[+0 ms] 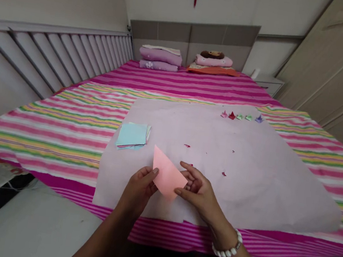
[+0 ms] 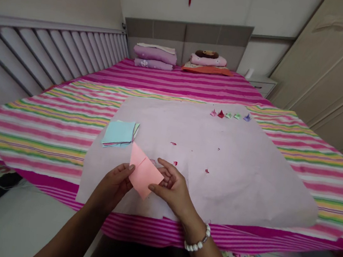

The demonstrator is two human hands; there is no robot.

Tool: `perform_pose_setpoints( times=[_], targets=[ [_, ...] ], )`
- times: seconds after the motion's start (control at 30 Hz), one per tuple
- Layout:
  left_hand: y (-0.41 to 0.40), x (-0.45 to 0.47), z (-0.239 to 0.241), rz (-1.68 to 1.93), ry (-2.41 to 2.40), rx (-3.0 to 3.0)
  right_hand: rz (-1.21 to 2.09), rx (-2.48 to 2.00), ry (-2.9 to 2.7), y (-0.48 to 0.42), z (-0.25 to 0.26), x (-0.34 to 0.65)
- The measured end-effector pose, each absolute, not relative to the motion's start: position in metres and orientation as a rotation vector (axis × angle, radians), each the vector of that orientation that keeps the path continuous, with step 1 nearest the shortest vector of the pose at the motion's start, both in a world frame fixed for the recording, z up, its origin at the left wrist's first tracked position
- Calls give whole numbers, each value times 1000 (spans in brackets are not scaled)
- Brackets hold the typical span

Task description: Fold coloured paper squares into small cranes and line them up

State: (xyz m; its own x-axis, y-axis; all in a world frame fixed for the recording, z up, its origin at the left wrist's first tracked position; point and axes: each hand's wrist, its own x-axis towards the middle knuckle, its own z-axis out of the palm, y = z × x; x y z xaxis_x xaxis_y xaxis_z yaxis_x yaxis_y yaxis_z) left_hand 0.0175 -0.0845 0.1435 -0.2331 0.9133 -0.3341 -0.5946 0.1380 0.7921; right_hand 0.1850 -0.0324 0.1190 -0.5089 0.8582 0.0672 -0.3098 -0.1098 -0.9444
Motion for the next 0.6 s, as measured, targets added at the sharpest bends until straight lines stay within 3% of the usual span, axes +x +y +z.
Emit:
perform_pose_setpoints(
  times=[0.27,0.6],
  targets=[
    [-86,21,144,1440,1159,416,1745,-958,-1328,-28,120,185],
    [-88,19,141,1231,1155,329,1676,-739,-1334,-30,127,185]
  ],
)
